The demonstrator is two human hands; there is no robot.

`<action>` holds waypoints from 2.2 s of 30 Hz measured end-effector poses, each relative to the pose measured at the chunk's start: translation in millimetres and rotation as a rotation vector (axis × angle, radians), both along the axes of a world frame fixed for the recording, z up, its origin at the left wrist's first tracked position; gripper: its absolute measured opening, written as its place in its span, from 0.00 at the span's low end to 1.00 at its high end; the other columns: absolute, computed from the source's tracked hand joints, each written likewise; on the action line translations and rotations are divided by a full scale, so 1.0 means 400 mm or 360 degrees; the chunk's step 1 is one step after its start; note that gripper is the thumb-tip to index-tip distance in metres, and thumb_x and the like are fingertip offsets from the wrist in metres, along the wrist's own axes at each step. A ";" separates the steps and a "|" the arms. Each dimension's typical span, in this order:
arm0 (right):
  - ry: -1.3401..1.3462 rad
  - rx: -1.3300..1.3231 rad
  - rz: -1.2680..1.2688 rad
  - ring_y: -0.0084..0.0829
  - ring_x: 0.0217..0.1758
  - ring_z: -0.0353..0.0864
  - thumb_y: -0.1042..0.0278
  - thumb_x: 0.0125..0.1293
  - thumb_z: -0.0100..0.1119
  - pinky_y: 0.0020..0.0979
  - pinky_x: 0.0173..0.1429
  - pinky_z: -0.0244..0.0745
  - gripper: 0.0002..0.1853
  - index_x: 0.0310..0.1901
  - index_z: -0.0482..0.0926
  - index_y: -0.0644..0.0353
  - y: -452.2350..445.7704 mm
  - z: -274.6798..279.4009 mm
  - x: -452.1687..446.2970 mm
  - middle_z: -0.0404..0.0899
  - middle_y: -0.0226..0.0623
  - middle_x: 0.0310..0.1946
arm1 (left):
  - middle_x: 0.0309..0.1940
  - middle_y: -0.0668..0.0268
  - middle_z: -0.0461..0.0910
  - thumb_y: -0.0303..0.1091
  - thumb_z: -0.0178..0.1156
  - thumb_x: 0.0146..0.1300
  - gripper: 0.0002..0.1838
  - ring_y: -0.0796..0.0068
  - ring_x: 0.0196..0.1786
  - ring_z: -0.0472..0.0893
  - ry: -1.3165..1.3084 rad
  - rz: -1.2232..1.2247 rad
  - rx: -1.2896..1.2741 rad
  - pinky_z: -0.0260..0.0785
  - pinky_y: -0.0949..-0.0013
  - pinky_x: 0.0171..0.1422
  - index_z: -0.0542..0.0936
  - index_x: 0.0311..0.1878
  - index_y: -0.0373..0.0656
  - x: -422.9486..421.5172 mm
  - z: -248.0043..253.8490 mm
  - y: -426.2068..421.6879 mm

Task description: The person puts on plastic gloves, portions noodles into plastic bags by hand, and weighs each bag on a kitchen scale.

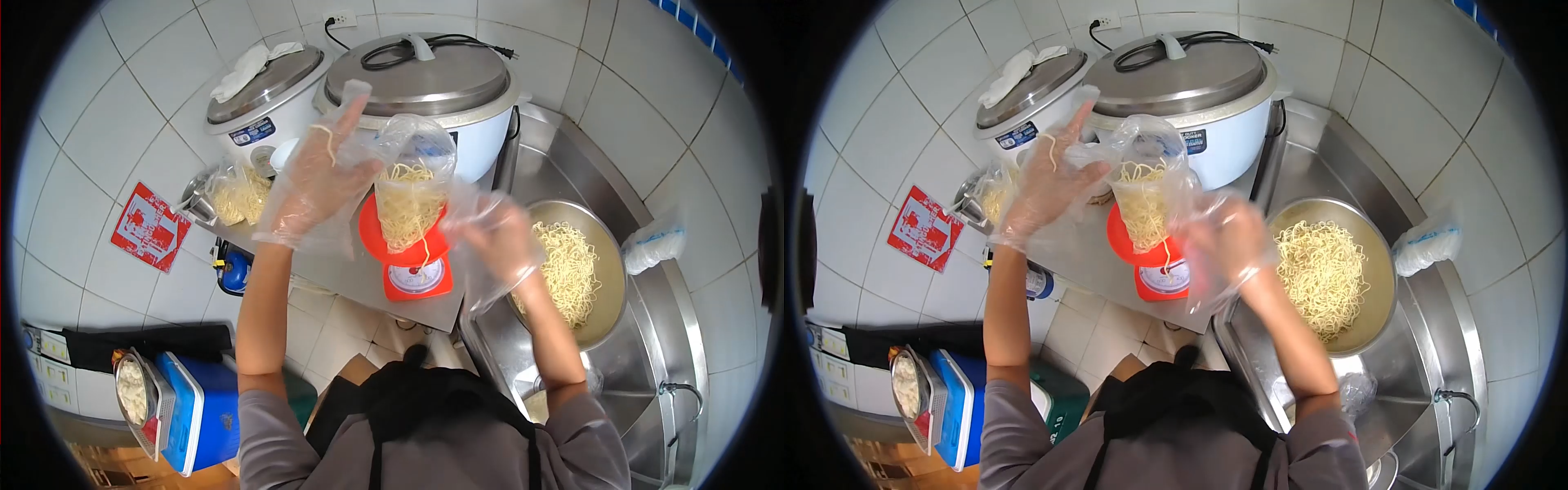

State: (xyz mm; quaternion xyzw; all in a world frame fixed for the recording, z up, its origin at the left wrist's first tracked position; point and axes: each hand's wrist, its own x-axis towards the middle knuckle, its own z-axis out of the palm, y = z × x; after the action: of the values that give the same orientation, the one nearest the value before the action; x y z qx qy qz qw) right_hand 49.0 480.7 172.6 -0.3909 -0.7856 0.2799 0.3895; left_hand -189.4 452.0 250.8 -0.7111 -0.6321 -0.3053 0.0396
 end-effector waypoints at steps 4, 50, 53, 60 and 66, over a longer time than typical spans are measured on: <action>-0.0716 0.0154 -0.0251 0.41 0.32 0.81 0.56 0.48 0.68 0.38 0.39 0.75 0.17 0.33 0.81 0.61 -0.044 -0.146 -0.090 0.80 0.45 0.25 | 0.60 0.52 0.63 0.41 0.71 0.39 0.46 0.53 0.59 0.66 0.0534 -0.0155 0.0192 0.59 0.61 0.61 0.62 0.66 0.62 0.025 0.032 0.000; 0.0514 0.0590 0.0769 0.40 0.34 0.79 0.51 0.60 0.51 0.36 0.40 0.72 0.17 0.38 0.81 0.55 0.052 0.294 -0.158 0.81 0.38 0.31 | 0.72 0.68 0.39 0.65 0.46 0.58 0.44 0.56 0.71 0.50 -0.1312 -0.0802 0.1059 0.46 0.54 0.71 0.33 0.69 0.72 0.012 0.092 0.014; 0.0428 0.0602 0.0794 0.42 0.36 0.78 0.52 0.64 0.46 0.37 0.42 0.71 0.19 0.41 0.79 0.59 -0.015 0.205 -0.205 0.79 0.42 0.34 | 0.71 0.73 0.42 0.70 0.43 0.55 0.36 0.59 0.69 0.53 -0.1691 -0.1067 0.1182 0.47 0.45 0.69 0.43 0.66 0.85 0.063 0.050 0.005; -0.0334 0.0339 0.0764 0.42 0.41 0.77 0.60 0.64 0.42 0.40 0.46 0.70 0.18 0.37 0.78 0.65 -0.126 0.108 -0.288 0.78 0.45 0.38 | 0.67 0.71 0.51 0.73 0.39 0.54 0.34 0.65 0.67 0.53 -0.2190 -0.1271 0.1180 0.46 0.43 0.67 0.47 0.65 0.85 0.028 0.021 0.027; -0.0010 0.0278 0.1060 0.40 0.36 0.78 0.63 0.61 0.45 0.37 0.42 0.72 0.14 0.39 0.78 0.63 -0.168 -0.037 -0.310 0.78 0.40 0.36 | 0.38 0.66 0.71 0.61 0.43 0.63 0.24 0.71 0.42 0.71 -0.2109 -0.1020 0.1125 0.64 0.63 0.46 0.72 0.42 0.51 -0.132 0.007 -0.039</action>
State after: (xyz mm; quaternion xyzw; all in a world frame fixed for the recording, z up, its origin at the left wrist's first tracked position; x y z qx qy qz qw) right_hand -74.9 413.7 157.8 -0.0791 -0.8922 0.3223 0.3064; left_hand -242.2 436.6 253.7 -0.4748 -0.1566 -0.8403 -0.2097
